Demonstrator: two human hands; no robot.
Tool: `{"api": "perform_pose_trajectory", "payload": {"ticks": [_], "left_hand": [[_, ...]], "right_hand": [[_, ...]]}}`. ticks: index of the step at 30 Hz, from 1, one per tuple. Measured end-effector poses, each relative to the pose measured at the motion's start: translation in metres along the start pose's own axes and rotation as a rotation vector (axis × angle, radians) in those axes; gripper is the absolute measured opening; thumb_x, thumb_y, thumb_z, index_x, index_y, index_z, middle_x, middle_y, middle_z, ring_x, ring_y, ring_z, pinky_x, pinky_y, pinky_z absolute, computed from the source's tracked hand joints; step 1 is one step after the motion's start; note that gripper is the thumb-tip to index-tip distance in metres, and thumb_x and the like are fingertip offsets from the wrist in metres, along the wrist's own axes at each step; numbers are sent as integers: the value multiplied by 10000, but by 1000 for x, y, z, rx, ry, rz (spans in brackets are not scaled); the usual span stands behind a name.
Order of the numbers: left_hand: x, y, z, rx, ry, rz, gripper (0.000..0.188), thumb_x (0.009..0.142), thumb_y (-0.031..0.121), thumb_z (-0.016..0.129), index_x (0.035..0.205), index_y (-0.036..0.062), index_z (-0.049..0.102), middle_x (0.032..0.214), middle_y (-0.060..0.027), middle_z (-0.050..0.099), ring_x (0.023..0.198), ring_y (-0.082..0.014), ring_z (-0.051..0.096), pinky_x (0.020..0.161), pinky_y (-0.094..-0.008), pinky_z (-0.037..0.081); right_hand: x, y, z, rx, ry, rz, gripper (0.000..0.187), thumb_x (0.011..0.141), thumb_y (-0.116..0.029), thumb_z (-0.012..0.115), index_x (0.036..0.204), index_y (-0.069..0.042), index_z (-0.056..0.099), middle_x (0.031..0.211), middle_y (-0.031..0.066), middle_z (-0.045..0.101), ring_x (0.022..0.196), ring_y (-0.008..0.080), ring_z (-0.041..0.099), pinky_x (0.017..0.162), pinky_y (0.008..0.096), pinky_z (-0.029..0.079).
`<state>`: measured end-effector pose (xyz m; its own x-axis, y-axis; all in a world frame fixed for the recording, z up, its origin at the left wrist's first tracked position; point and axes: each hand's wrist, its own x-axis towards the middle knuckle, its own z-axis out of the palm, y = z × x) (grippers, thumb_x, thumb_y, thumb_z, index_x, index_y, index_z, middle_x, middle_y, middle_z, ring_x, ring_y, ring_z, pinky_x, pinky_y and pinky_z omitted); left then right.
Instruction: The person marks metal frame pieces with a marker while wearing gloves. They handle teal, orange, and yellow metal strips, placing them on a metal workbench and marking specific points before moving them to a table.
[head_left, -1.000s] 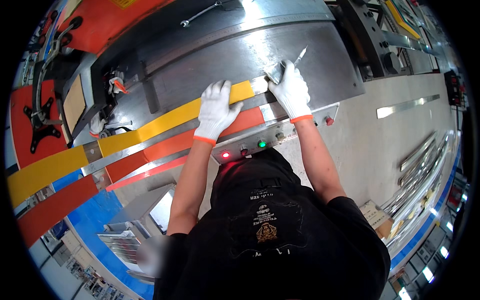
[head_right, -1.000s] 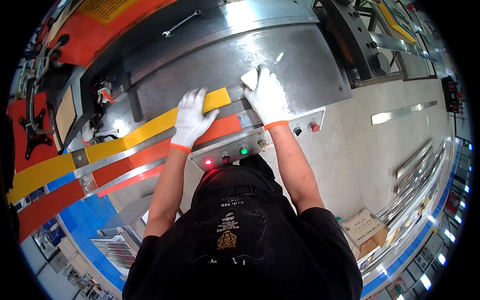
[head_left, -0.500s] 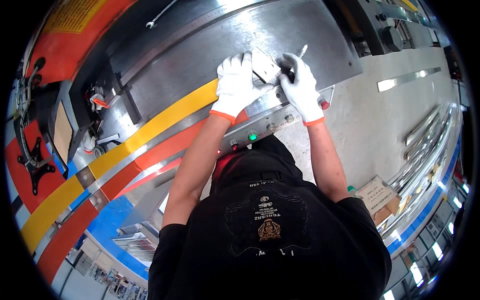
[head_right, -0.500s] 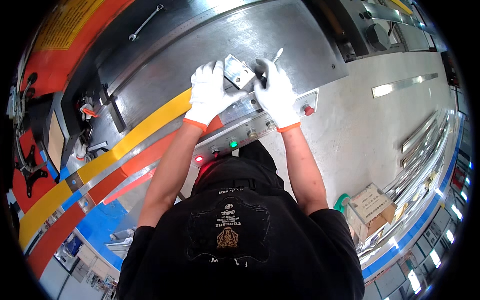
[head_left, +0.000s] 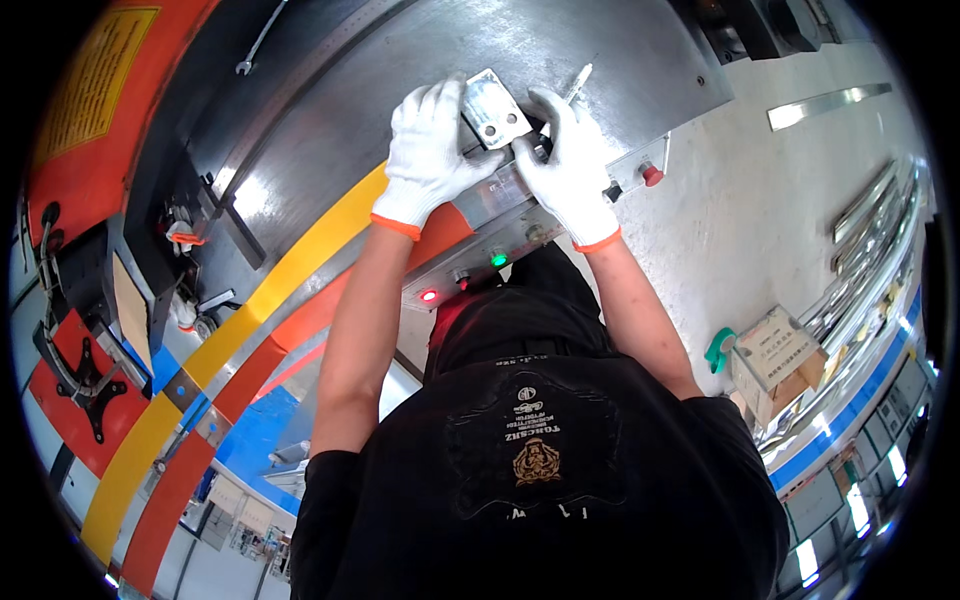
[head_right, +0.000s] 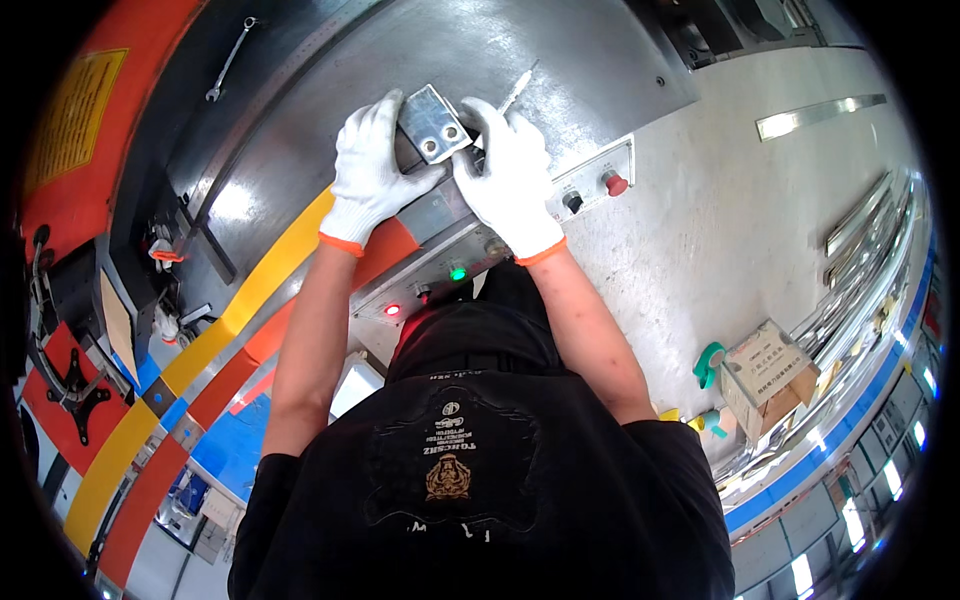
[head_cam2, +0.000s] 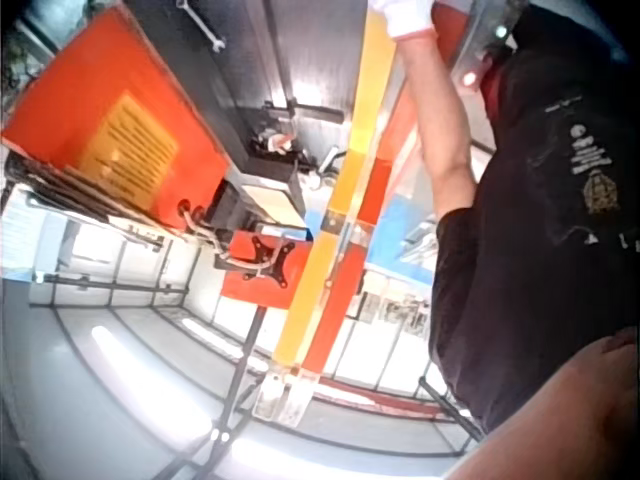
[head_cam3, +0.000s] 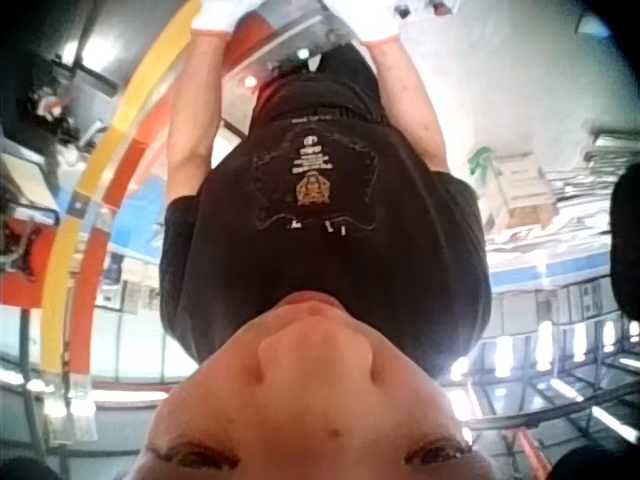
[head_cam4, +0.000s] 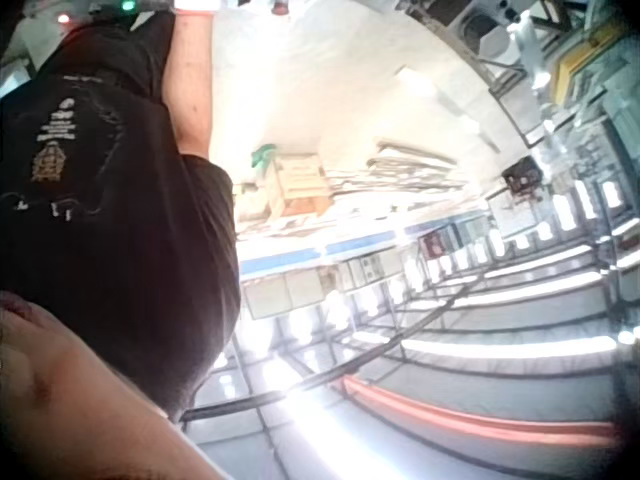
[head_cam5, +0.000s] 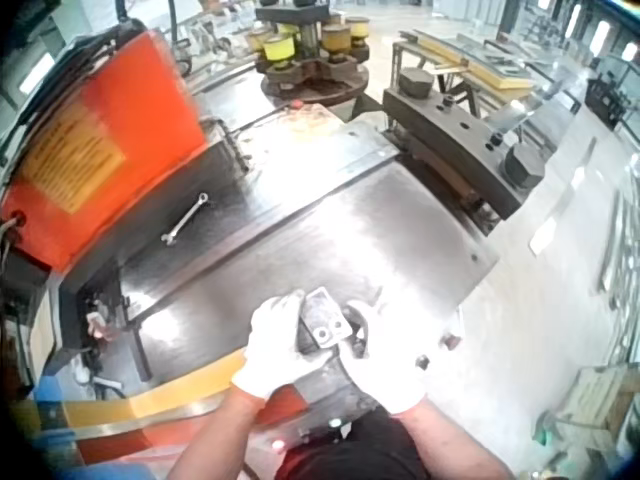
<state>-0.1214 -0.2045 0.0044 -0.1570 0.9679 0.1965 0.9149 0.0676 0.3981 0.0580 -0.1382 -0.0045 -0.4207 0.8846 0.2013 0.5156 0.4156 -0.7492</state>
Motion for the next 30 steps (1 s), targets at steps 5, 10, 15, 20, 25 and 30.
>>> {"api": "perform_pose_trajectory", "payload": {"ticks": [5, 10, 15, 20, 25, 30], "left_hand": [[2, 2, 1, -1, 6, 11, 967, 639, 428, 874, 1402, 14, 448, 1309, -186, 561, 1222, -369, 515, 1048, -488, 409], [2, 1, 2, -1, 18, 28, 963, 640, 420, 874, 1402, 16, 443, 1291, -187, 569, 1213, -370, 521, 1041, -489, 414], [0, -2, 6, 3, 27, 29, 990, 615, 463, 854, 1386, -1, 442, 1287, -182, 578, 1208, -380, 518, 1019, -484, 417], [-1, -2, 5, 4, 45, 36, 975, 631, 423, 870, 1404, 16, 435, 1277, -196, 576, 1198, -391, 530, 1027, -495, 428], [-2, -1, 0, 1, 36, 31, 1010, 627, 465, 867, 1410, 1, 430, 1338, -218, 529, 1235, -408, 494, 1049, -503, 409], [-22, 16, -29, 88, 75, -49, 899, 674, 461, 827, 1388, 43, 477, 1420, -225, 443, 1270, -418, 444, 1059, -514, 377]], "right_hand": [[-2, 3, 3, -7, 22, 8, 558, 757, -213, 745, 1294, -225, 594, 1026, 102, 617, 978, 357, 597, 827, 456, 503], [2, 6, 3, 13, 37, -58, 570, 752, -191, 734, 1302, -206, 582, 993, 76, 632, 968, 328, 602, 838, 449, 499], [2, 3, 1, 21, 2, -30, 571, 753, -162, 730, 1303, -192, 579, 1001, 61, 656, 958, 323, 608, 857, 443, 493], [2, 3, 1, 18, 6, -57, 568, 757, -146, 729, 1304, -191, 581, 1002, 65, 671, 961, 318, 610, 856, 443, 492], [5, -7, -5, -7, -15, -125, 551, 789, -83, 717, 1316, -73, 558, 1074, 115, 701, 948, 315, 668, 883, 439, 512], [6, 10, -27, 398, 68, 10, 448, 950, 0, 575, 1387, -30, 483, 1208, 167, 682, 1103, 233, 695, 953, 326, 549]]}}
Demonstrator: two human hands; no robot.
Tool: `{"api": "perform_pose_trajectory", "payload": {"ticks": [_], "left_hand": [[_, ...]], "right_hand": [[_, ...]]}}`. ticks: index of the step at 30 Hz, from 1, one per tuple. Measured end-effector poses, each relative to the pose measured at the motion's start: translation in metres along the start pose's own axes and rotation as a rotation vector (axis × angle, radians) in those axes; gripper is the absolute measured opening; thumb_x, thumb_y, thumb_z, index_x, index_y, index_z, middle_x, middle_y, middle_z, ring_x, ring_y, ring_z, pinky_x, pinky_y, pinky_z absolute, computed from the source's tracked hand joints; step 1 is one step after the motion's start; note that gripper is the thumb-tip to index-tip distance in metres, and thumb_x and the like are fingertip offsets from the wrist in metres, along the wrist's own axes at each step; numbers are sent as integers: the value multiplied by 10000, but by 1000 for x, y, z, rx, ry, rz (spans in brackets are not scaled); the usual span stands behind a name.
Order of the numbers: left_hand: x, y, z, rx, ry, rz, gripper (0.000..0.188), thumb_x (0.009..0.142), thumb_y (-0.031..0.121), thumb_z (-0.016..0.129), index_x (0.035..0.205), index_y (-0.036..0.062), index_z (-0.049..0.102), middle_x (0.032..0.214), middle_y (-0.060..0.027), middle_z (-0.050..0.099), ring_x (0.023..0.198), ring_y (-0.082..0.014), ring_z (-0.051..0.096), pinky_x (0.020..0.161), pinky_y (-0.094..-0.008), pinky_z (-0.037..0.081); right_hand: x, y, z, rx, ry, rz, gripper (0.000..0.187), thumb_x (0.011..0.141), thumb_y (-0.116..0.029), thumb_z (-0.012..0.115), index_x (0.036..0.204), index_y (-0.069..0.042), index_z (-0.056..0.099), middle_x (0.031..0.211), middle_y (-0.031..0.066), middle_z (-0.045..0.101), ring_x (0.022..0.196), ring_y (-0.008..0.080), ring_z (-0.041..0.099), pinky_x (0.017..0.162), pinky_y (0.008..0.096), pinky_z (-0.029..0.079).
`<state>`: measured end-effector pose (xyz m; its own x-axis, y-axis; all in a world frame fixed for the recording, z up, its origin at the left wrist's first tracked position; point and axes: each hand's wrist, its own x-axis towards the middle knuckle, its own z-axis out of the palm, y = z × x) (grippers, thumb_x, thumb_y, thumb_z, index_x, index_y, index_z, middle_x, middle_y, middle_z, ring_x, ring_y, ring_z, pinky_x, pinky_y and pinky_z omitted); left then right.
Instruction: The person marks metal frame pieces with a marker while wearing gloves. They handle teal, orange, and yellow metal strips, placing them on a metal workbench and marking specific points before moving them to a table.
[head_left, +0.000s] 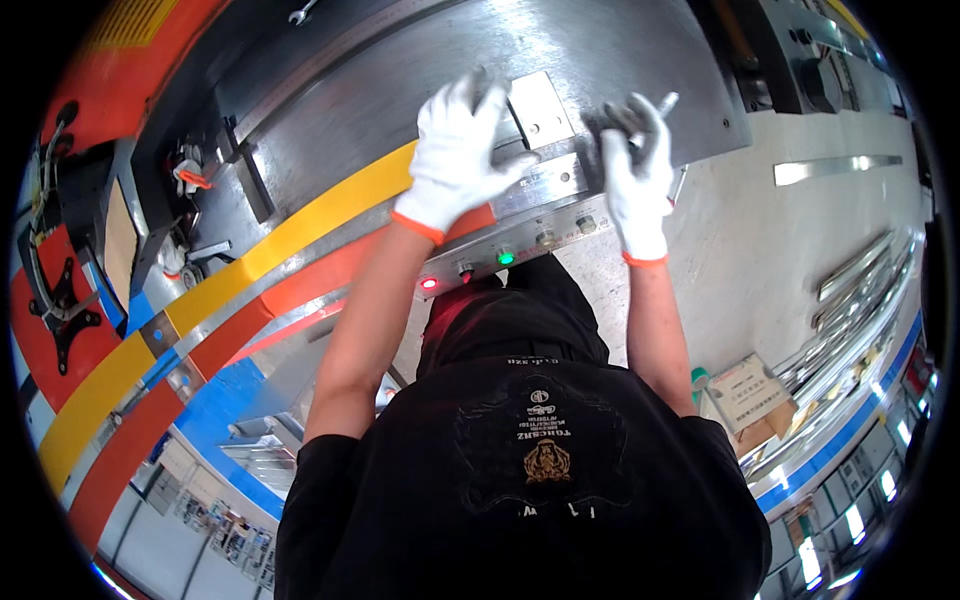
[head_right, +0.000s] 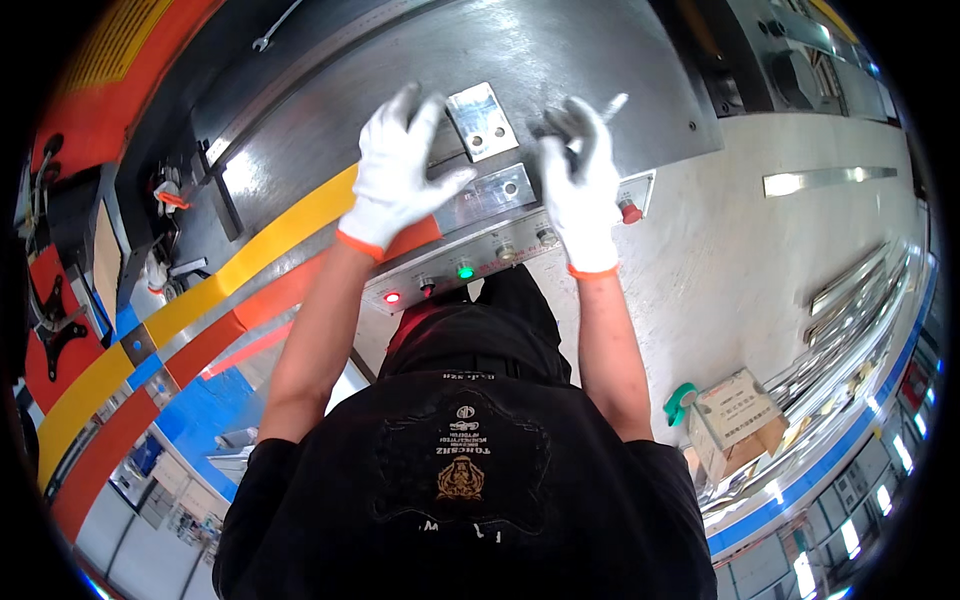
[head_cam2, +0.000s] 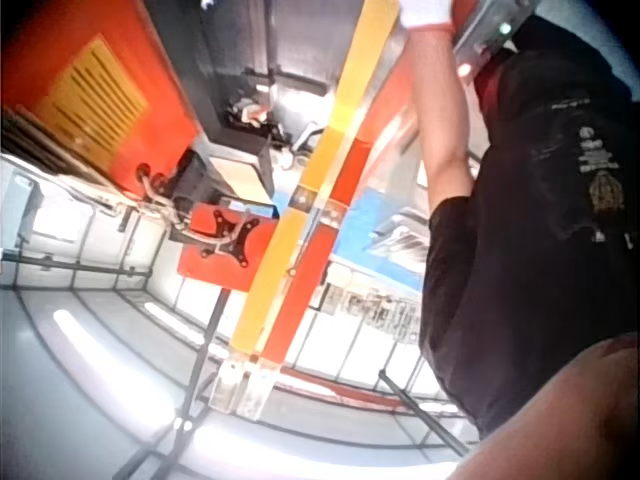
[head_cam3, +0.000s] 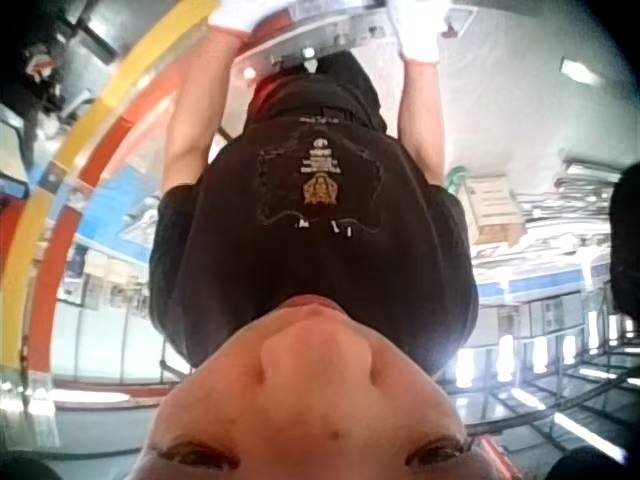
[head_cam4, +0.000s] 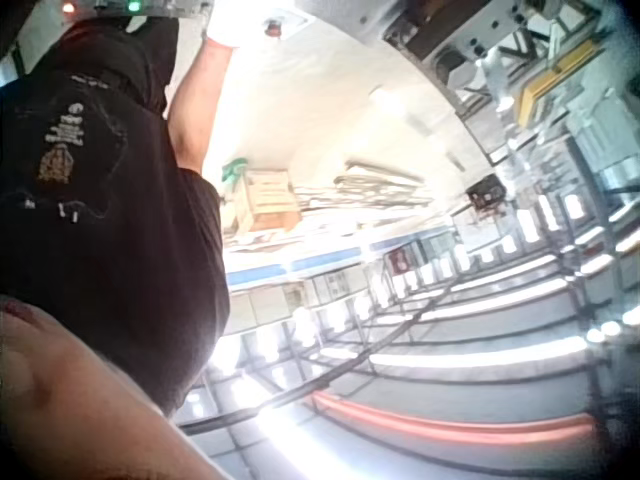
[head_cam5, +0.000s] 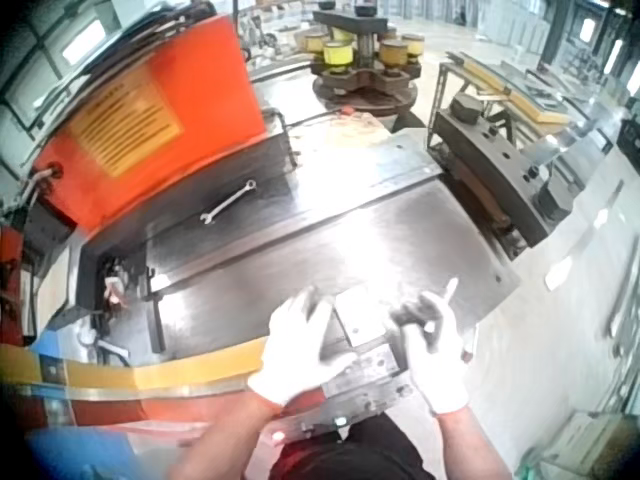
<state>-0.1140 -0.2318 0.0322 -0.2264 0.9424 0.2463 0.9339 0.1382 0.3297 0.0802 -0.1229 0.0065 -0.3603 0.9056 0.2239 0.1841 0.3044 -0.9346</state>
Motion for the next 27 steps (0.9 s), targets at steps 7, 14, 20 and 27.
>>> {"api": "perform_pose_trajectory", "payload": {"ticks": [7, 14, 20, 27], "left_hand": [[-17, 77, 20, -4, -84, -80, 698, 735, 400, 751, 1245, -47, 589, 1249, -194, 572, 1044, -292, 565, 808, -438, 463], [-10, 83, 41, -169, 54, -240, 333, 783, 290, 709, 1016, 63, 636, 954, -119, 651, 904, -304, 640, 708, -435, 499], [-10, 77, 49, -672, -136, -441, 348, 836, 256, 665, 1096, 27, 630, 1032, -151, 624, 978, -323, 553, 804, -453, 426], [-15, 78, 55, -284, 144, -251, 231, 823, 230, 663, 973, 54, 656, 907, -125, 669, 865, -304, 646, 707, -440, 477]], "right_hand": [[12, -64, -4, -31, -207, -142, 311, 930, -8, 607, 1240, -13, 631, 981, 124, 715, 744, 132, 642, 646, 258, 499], [24, -81, 22, -366, -414, -479, 207, 837, -85, 740, 1038, -64, 694, 921, 88, 710, 819, 267, 671, 760, 367, 518], [28, -75, 32, -494, -504, -601, 234, 837, -139, 751, 1056, -82, 691, 899, 89, 699, 858, 278, 671, 813, 382, 508], [29, -76, 39, -561, -532, -582, 204, 849, -97, 731, 1046, -55, 700, 948, 111, 718, 888, 296, 683, 828, 385, 518]]}}
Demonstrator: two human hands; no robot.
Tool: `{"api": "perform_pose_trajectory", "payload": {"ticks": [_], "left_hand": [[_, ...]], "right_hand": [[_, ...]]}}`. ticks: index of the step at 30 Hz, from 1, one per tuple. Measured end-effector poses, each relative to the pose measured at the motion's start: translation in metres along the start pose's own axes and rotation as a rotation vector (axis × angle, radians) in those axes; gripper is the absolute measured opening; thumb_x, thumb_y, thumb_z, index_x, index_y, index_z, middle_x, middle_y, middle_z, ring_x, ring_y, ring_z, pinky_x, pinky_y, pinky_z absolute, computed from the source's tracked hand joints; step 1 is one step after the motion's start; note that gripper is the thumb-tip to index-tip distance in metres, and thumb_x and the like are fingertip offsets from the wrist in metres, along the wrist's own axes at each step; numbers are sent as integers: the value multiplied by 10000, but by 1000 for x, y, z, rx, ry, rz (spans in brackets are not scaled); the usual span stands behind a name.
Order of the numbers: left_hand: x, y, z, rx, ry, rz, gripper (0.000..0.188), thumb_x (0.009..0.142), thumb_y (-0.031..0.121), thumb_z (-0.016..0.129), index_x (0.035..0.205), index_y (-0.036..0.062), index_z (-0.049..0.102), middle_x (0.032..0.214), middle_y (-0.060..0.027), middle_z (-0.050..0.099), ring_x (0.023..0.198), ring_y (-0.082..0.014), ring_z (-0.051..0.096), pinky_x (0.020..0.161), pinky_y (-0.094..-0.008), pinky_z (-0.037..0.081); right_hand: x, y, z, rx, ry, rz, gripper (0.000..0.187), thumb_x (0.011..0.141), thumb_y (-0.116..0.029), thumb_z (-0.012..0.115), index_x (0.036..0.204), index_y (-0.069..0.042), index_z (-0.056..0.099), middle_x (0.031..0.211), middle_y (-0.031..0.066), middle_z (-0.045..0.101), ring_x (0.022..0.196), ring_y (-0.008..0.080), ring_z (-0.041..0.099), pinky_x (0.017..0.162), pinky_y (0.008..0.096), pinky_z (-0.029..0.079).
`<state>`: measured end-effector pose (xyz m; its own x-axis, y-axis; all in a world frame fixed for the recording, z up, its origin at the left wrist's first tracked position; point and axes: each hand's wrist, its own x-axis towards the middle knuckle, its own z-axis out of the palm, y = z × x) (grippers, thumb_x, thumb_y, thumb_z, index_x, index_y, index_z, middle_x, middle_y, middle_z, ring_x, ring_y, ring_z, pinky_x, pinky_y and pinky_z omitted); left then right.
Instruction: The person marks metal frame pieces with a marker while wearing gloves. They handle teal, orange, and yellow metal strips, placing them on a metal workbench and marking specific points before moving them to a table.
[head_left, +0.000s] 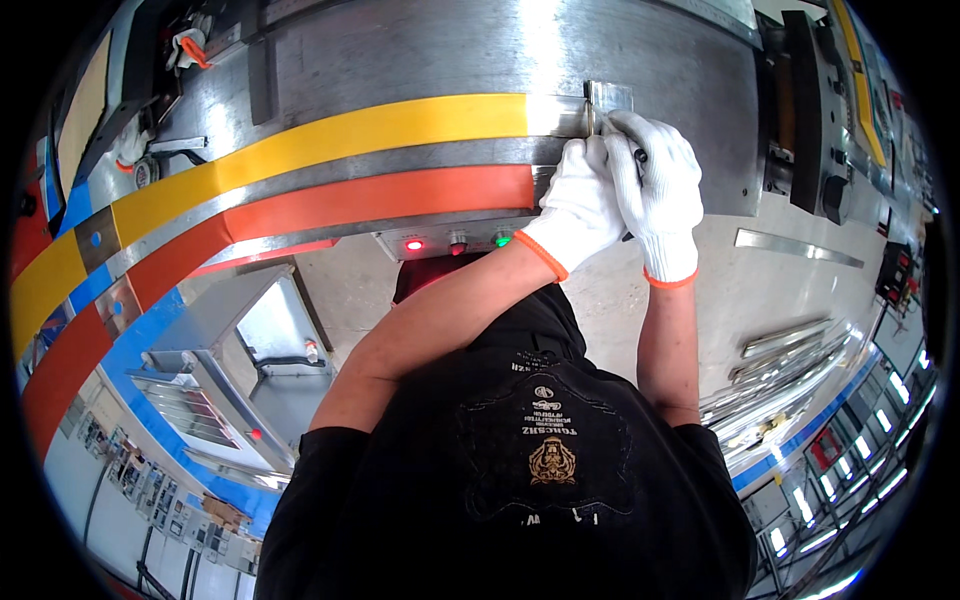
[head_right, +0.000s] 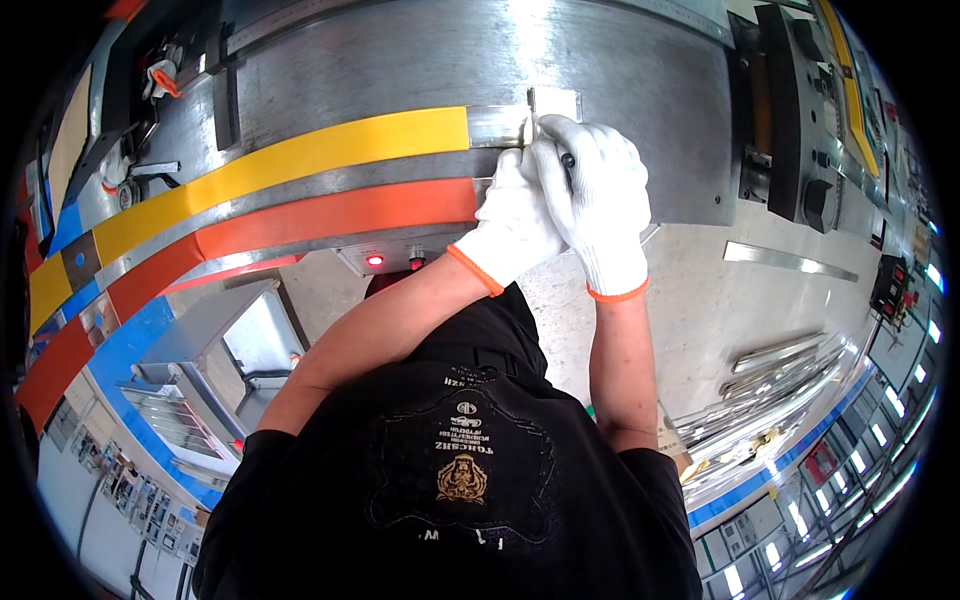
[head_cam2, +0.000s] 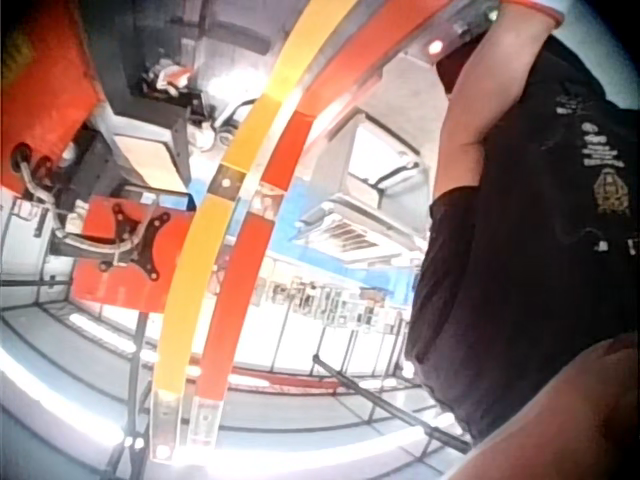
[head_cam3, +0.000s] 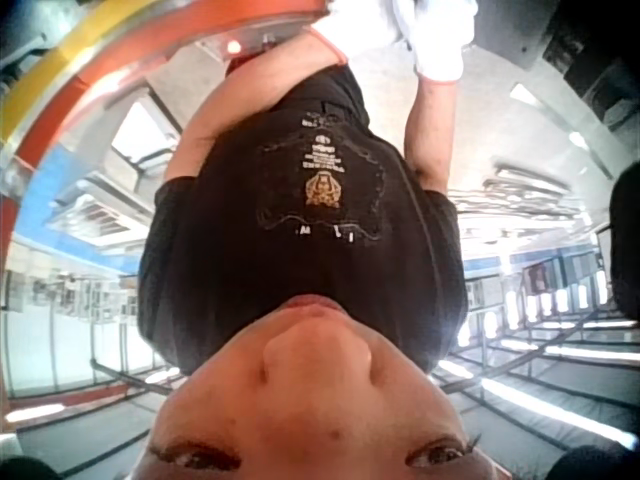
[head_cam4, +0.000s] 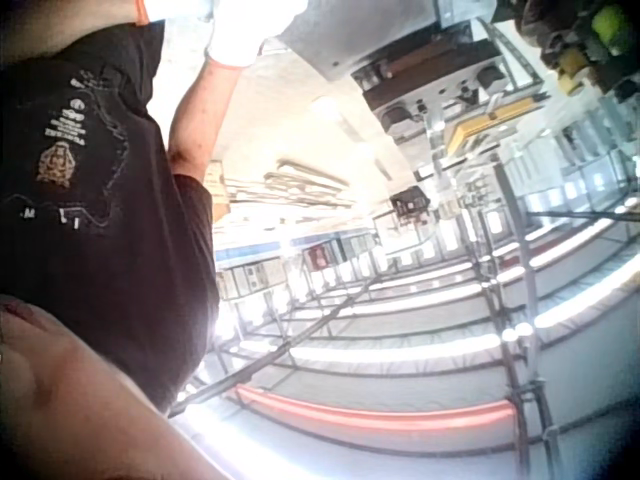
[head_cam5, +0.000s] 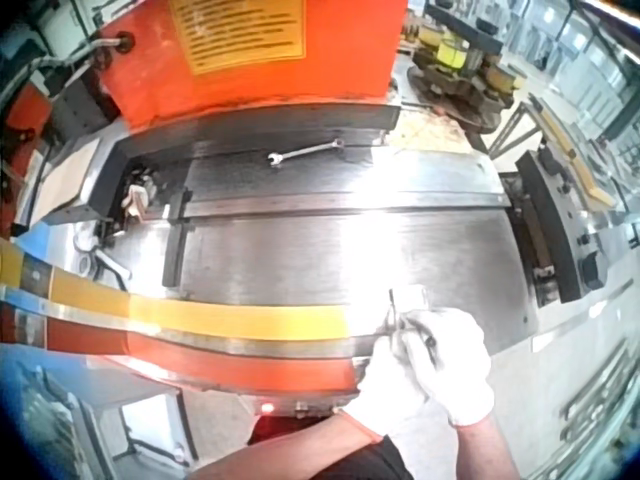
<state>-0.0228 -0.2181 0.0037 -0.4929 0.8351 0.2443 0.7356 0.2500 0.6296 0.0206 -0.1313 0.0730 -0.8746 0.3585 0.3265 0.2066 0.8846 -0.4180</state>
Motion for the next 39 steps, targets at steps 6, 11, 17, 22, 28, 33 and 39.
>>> {"api": "perform_pose_trajectory", "payload": {"ticks": [6, 11, 17, 22, 28, 33, 39], "left_hand": [[2, 2, -9, -15, -13, 28, 202, 830, 232, 647, 964, 82, 665, 917, -91, 674, 872, -277, 657, 683, -426, 479], [5, 4, -13, 15, -157, -20, 205, 837, 256, 650, 946, 83, 660, 918, -86, 680, 870, -271, 654, 683, -425, 475], [1, 12, -20, 333, -203, 73, 492, 841, 360, 668, 1157, -17, 647, 1081, -195, 629, 958, -313, 615, 743, -436, 455], [18, -2, -44, 353, -374, 50, 828, 785, 545, 717, 1357, -22, 523, 1328, -233, 541, 1110, -303, 570, 880, -451, 438], [58, -43, -40, 335, -311, 145, 909, 715, 475, 784, 1420, 17, 437, 1337, -216, 521, 1252, -375, 482, 1065, -515, 383], [74, -35, -41, 362, -448, 156, 913, 697, 430, 780, 1399, -40, 433, 1316, -232, 528, 1228, -379, 499, 1057, -486, 407], [50, -36, -41, 231, -261, 266, 892, 628, 383, 838, 1328, -18, 457, 1229, -233, 537, 1156, -394, 508, 1010, -499, 423]], "right_hand": [[-2, 0, 3, -74, 7, -28, 199, 860, -149, 727, 1042, -78, 687, 906, 103, 702, 872, 294, 679, 815, 392, 517], [-5, -5, -4, -65, -8, 6, 176, 868, -171, 715, 1021, -89, 684, 882, 107, 695, 835, 301, 673, 802, 407, 518], [-5, -8, -21, 272, 212, 349, 176, 936, -80, 640, 1085, -10, 702, 959, 142, 727, 836, 184, 693, 754, 298, 536], [-28, 4, -48, 545, 511, 380, 289, 1008, 5, 515, 1292, 16, 574, 1075, 121, 717, 945, 120, 665, 868, 258, 516], [-90, 29, -20, 481, 483, 683, 251, 1002, 17, 510, 1223, -22, 620, 1110, 121, 704, 1039, 177, 692, 950, 306, 527], [-119, 29, -1, 486, 447, 733, 247, 989, -15, 558, 1232, -30, 602, 1133, 115, 717, 1045, 170, 694, 908, 297, 528], [-128, 29, 11, 562, 450, 742, 263, 975, -2, 567, 1238, -9, 568, 1170, 157, 694, 1078, 203, 689, 939, 310, 530]]}}
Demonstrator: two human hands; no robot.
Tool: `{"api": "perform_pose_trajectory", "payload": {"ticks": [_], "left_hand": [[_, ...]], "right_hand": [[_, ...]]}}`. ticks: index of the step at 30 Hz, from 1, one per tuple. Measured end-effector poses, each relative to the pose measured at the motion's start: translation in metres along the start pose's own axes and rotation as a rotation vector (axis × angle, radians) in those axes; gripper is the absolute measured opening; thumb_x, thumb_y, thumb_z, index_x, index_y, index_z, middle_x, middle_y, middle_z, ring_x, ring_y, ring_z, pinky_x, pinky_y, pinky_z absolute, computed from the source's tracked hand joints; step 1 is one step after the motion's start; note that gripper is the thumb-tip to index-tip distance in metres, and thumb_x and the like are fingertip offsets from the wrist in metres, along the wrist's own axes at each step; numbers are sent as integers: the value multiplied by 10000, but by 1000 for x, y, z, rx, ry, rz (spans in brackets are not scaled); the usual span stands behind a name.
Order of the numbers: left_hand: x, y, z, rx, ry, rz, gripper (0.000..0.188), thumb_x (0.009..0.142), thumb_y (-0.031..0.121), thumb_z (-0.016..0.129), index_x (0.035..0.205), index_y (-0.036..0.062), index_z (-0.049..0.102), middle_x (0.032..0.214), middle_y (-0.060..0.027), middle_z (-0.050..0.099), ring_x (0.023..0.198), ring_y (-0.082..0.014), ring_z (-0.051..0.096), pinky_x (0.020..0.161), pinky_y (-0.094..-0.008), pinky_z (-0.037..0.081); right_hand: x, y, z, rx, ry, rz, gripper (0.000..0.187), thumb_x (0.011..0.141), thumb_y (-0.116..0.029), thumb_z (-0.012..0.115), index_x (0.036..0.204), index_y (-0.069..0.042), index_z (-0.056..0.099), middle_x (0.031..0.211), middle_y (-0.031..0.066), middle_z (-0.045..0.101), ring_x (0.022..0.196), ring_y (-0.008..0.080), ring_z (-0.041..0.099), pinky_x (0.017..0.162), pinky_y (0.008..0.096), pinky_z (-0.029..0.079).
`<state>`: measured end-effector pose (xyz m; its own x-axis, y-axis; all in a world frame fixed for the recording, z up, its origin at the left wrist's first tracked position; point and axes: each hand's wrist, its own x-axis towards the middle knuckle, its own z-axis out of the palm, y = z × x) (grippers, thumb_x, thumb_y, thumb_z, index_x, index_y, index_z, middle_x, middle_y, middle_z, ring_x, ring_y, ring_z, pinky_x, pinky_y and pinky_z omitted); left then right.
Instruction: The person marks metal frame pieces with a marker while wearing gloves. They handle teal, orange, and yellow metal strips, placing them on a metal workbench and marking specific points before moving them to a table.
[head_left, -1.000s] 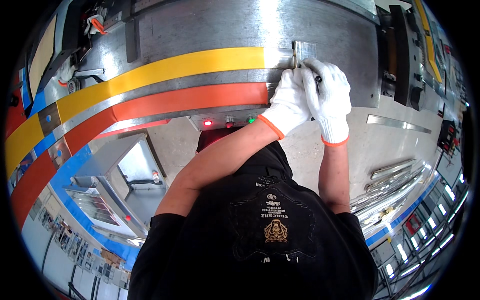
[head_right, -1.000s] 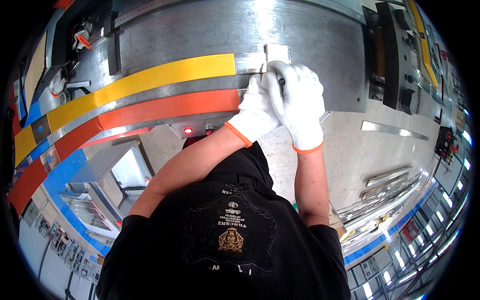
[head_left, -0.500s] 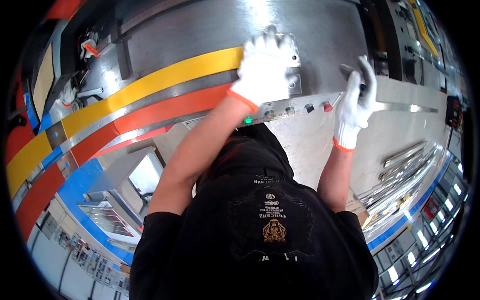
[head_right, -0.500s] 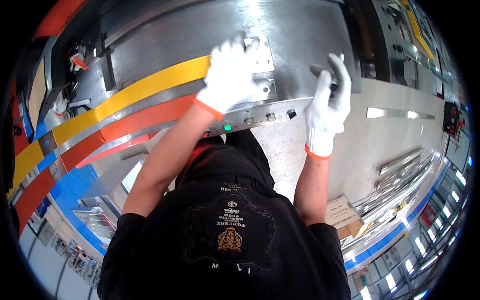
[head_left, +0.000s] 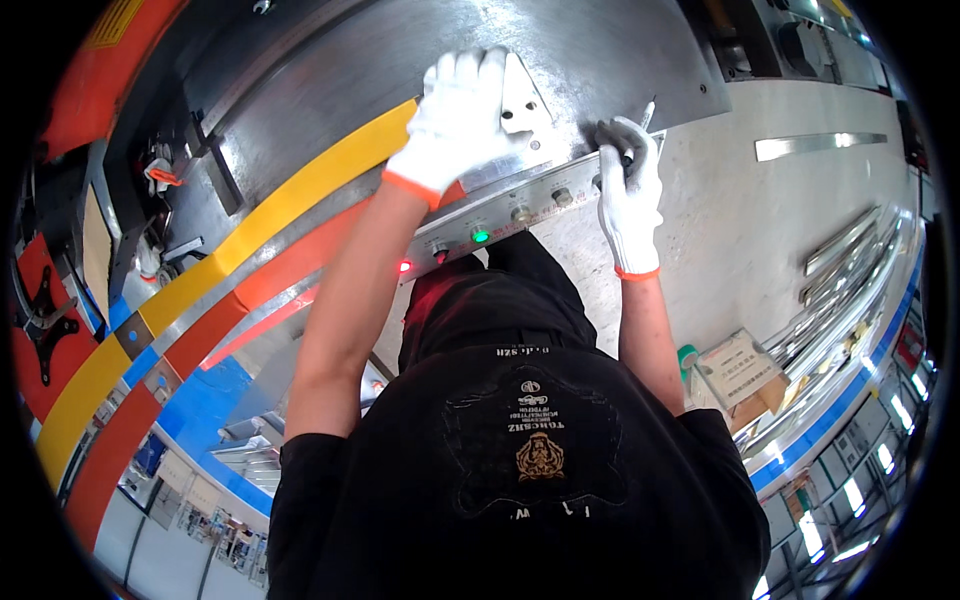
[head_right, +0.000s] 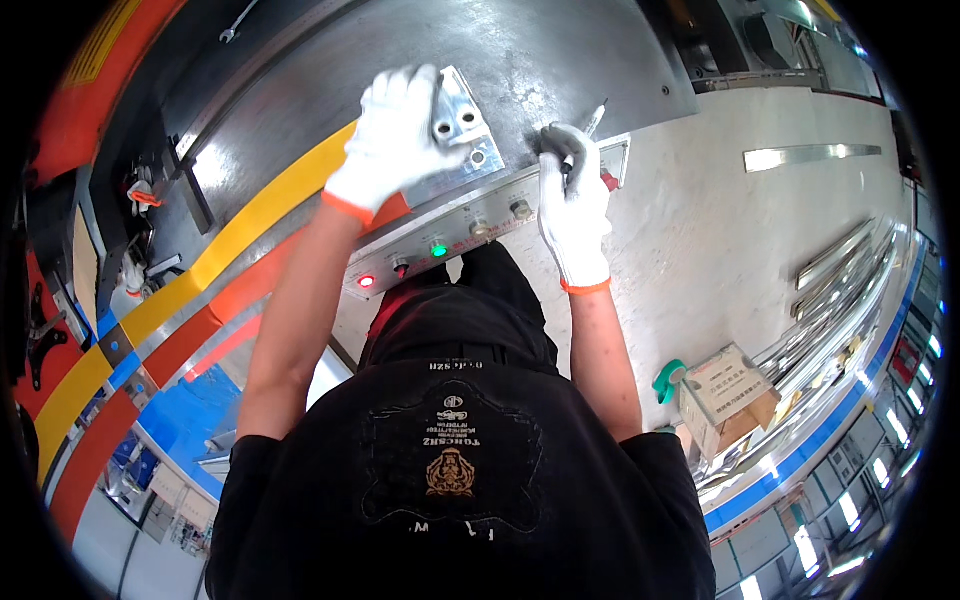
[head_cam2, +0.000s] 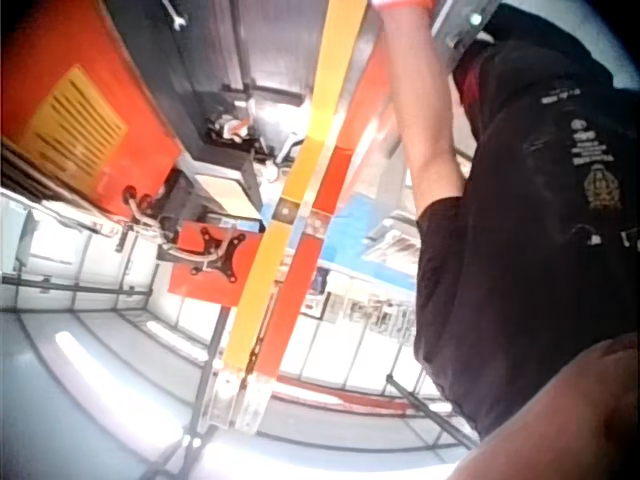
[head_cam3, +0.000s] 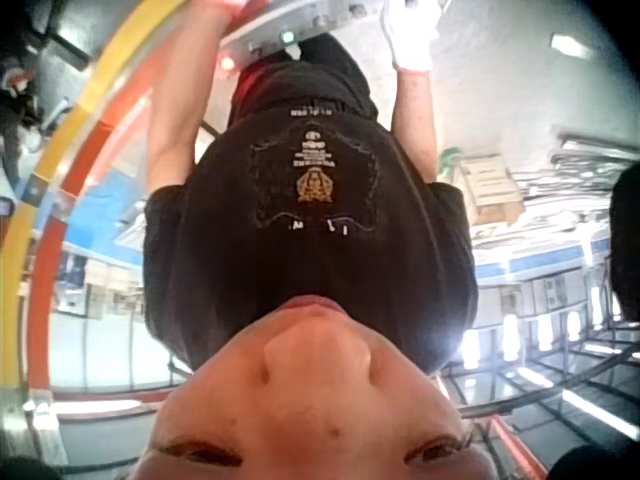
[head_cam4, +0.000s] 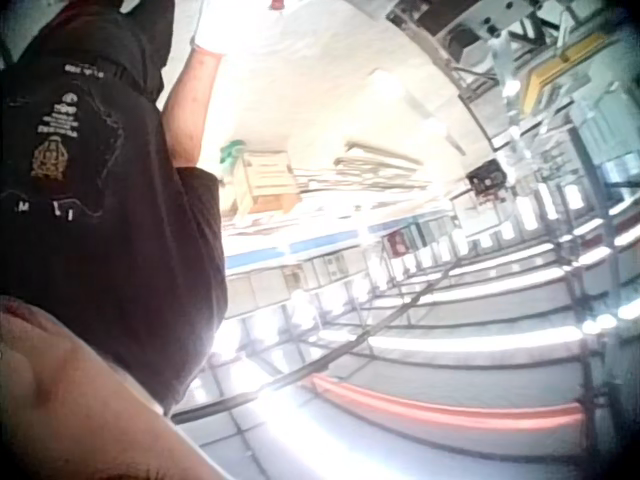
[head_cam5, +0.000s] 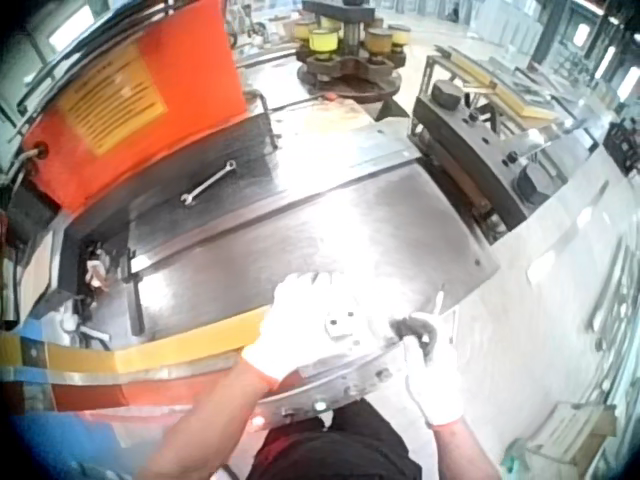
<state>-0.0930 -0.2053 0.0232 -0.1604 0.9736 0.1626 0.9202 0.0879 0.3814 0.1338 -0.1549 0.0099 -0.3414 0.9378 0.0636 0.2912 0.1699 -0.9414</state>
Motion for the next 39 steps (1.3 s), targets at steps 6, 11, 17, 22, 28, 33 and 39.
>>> {"api": "perform_pose_trajectory", "payload": {"ticks": [6, 11, 17, 22, 28, 33, 39], "left_hand": [[-39, 39, 14, -112, 62, 60, 913, 578, 353, 857, 1334, 2, 484, 1228, -205, 545, 1165, -389, 513, 987, -507, 419], [-45, 41, 27, -52, 96, 48, 920, 584, 385, 860, 1332, -6, 493, 1239, -212, 562, 1172, -390, 519, 982, -495, 424], [-49, 39, 21, -30, 25, 12, 904, 598, 409, 871, 1323, 10, 506, 1255, -183, 568, 1175, -372, 527, 997, -494, 417], [-48, 38, 22, -63, 27, 13, 904, 615, 393, 867, 1339, 12, 481, 1264, -181, 556, 1176, -377, 524, 997, -497, 410], [-50, 37, 26, -58, 50, 38, 899, 623, 384, 864, 1343, 12, 474, 1262, -181, 555, 1174, -380, 523, 997, -499, 408], [-51, 35, 27, -59, 72, 63, 901, 625, 383, 864, 1345, 11, 471, 1260, -183, 558, 1170, -381, 526, 993, -498, 410], [-49, 37, 25, -77, 55, 35, 907, 622, 388, 863, 1347, 10, 471, 1255, -183, 564, 1166, -382, 529, 991, -496, 411]], "right_hand": [[-7, 1, 6, -164, -34, -120, 366, 848, -32, 676, 1205, -45, 598, 1092, 119, 702, 1043, 294, 652, 1029, 426, 442], [-8, 4, 12, -316, -38, -299, 385, 823, -64, 735, 1187, -92, 611, 1012, 71, 712, 981, 288, 642, 1092, 488, 360], [-11, 9, 20, -308, -26, -330, 411, 786, -62, 756, 1168, -95, 609, 986, 51, 702, 969, 290, 638, 1098, 500, 360], [-12, 8, 21, -294, -33, -284, 439, 769, -58, 760, 1179, -108, 610, 1018, 60, 689, 1043, 318, 607, 1087, 494, 378], [-13, 8, 22, -329, -5, -269, 447, 754, -77, 762, 1174, -121, 617, 1001, 63, 672, 1035, 339, 598, 1081, 503, 390], [-12, 8, 22, -328, -2, -268, 418, 758, -88, 754, 1153, -127, 624, 990, 59, 670, 976, 302, 626, 1081, 499, 397], [-13, 9, 22, -328, -5, -276, 447, 760, -67, 755, 1183, -115, 620, 999, 67, 687, 1048, 343, 595, 1061, 489, 402]]}}
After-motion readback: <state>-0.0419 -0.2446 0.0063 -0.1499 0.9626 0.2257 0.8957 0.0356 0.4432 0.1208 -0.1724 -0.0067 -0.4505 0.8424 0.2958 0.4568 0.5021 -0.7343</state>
